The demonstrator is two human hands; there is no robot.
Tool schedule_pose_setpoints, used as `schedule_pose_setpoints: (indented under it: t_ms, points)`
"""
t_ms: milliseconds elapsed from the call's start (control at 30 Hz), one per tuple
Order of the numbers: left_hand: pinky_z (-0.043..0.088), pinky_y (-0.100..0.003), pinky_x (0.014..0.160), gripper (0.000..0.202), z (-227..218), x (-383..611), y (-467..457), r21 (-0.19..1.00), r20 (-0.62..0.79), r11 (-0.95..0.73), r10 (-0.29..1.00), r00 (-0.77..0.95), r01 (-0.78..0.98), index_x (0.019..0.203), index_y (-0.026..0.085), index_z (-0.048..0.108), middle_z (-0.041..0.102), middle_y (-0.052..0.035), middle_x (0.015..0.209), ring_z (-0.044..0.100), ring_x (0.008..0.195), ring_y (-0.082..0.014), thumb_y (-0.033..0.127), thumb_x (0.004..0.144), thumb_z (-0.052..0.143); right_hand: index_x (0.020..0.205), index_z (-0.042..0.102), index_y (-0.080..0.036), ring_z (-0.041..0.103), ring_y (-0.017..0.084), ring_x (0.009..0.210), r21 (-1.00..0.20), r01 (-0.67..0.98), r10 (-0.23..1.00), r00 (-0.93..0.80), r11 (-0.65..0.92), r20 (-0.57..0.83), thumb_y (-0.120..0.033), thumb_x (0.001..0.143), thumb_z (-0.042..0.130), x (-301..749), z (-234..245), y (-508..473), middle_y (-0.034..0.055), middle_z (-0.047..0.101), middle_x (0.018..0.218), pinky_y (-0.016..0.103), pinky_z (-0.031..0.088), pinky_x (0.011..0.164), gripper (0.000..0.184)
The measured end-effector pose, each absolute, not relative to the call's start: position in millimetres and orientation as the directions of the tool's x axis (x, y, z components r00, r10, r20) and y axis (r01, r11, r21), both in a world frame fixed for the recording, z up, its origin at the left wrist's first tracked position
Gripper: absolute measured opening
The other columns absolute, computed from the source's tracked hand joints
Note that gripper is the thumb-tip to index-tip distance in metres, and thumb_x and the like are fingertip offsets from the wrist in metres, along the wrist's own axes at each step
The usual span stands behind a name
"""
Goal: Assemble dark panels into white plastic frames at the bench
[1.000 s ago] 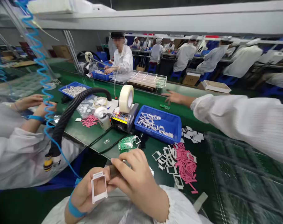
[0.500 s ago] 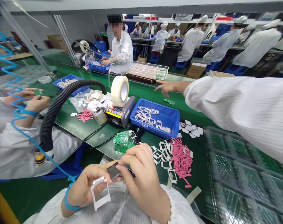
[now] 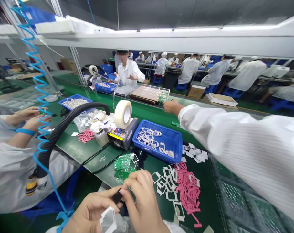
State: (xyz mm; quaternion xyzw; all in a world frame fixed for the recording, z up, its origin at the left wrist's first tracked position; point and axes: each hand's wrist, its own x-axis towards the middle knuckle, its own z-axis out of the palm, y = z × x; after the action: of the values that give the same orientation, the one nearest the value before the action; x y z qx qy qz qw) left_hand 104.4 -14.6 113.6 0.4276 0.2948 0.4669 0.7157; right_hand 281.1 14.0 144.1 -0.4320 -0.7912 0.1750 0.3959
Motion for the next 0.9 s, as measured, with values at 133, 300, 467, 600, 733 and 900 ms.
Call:
schedule_pose_setpoints:
  t_ms: [133,300,467,600,733,900]
  points:
    - [0.033,-0.048,0.104,0.033,111,108,-8,0.887,0.014,0.194,0.896,0.443,-0.420,0.093,0.023,0.074,0.053,-0.0136,0.134,0.045,0.125,-0.0347,0.040,0.066,0.073,0.081,0.048,-0.020,0.047,0.018,0.079,-0.580,0.600,0.830,-0.326,0.552,0.453,-0.014,0.090,0.042,279,139,14,0.0024,0.051,0.081,0.033,0.038,0.070,0.012]
    - [0.033,-0.049,0.105,0.035,109,108,2,0.718,-0.119,0.398,0.878,0.463,-0.571,0.086,0.016,0.073,0.063,-0.0135,0.120,0.052,0.118,-0.0357,0.044,0.065,0.073,0.078,0.045,-0.020,0.047,0.017,0.078,-0.645,0.585,0.868,-0.393,0.492,0.305,-0.018,0.092,0.039,285,144,6,0.0018,0.052,0.080,0.032,0.037,0.071,0.015]
    - [0.034,-0.049,0.105,0.032,92,89,8,0.623,-0.220,0.390,0.919,0.326,-0.678,0.090,0.015,0.072,0.063,-0.0109,0.121,0.051,0.119,-0.0338,0.036,0.066,0.074,0.074,0.050,-0.019,0.052,0.016,0.078,-0.551,0.794,0.937,-0.344,0.259,-0.055,-0.018,0.090,0.043,298,115,17,0.0017,0.055,0.079,0.028,0.039,0.072,0.017]
    - [0.039,-0.047,0.101,0.033,88,79,8,0.625,-0.271,0.424,0.905,0.328,-0.655,0.091,0.015,0.072,0.061,-0.0115,0.124,0.049,0.121,-0.0341,0.038,0.067,0.073,0.068,0.057,-0.015,0.056,0.021,0.077,-0.314,0.931,0.932,-0.267,0.185,-0.244,-0.008,0.081,0.048,295,67,25,0.0085,0.059,0.077,0.032,0.038,0.070,0.017]
    - [0.041,-0.044,0.098,0.034,90,81,7,0.644,-0.261,0.430,0.901,0.347,-0.633,0.091,0.016,0.072,0.058,-0.0112,0.128,0.050,0.120,-0.0343,0.040,0.066,0.073,0.077,0.061,-0.012,0.056,0.026,0.082,-0.272,0.949,0.949,-0.223,0.159,-0.221,-0.011,0.083,0.048,295,56,25,0.0132,0.060,0.083,0.037,0.039,0.072,0.015]
    - [0.038,-0.045,0.100,0.034,93,89,5,0.694,-0.186,0.442,0.873,0.451,-0.569,0.092,0.017,0.072,0.052,-0.0109,0.131,0.051,0.117,-0.0328,0.041,0.067,0.072,0.110,0.054,-0.019,0.054,0.022,0.099,-0.465,0.817,0.919,-0.395,0.341,-0.020,-0.024,0.083,0.059,298,103,20,0.0091,0.058,0.106,0.035,0.041,0.083,0.028]
